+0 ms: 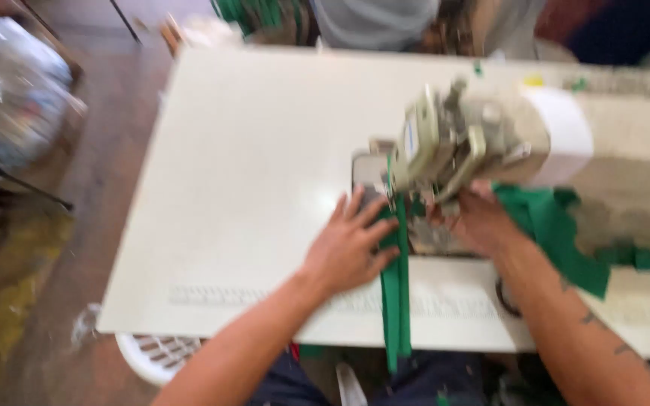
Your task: Folding and sewing green fabric strips using an industrial sewing machine
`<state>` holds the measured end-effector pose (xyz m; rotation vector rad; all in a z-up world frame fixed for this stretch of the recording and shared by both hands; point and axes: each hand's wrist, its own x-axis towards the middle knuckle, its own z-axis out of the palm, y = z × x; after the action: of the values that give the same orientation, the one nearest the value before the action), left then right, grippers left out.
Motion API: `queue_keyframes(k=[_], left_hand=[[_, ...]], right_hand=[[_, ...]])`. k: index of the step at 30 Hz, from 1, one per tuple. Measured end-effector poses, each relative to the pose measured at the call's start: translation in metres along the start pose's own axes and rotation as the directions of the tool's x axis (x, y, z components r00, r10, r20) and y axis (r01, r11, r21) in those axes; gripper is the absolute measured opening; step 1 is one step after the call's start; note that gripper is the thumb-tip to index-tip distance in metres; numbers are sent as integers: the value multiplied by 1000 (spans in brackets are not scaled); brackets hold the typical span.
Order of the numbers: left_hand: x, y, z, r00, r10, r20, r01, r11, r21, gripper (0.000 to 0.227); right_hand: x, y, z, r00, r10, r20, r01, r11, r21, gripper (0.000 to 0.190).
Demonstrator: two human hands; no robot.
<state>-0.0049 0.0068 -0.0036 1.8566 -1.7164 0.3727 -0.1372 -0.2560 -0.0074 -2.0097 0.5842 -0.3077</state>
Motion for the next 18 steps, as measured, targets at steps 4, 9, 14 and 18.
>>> queue_keyframes(k=[4,9,14,18], left_hand=[[3,14,-15,947,-116,301,142,988,-64,58],[0,7,-6,957,-92,276,119,990,-80,55],[-14,0,-18,990,-137,27,133,871,-473,50],[-35,14,-63,997,-79,21,81,929,-362,33]], right_hand=[[2,9,18,993,118,-16,-101,905,414,19],[-22,21,-7,968,-155,-197,39,870,-492,28],[-173,-36,-16,811,-497,-309,197,729,-656,28],[-263,-72,57,817,402,-413,-377,915,145,18]])
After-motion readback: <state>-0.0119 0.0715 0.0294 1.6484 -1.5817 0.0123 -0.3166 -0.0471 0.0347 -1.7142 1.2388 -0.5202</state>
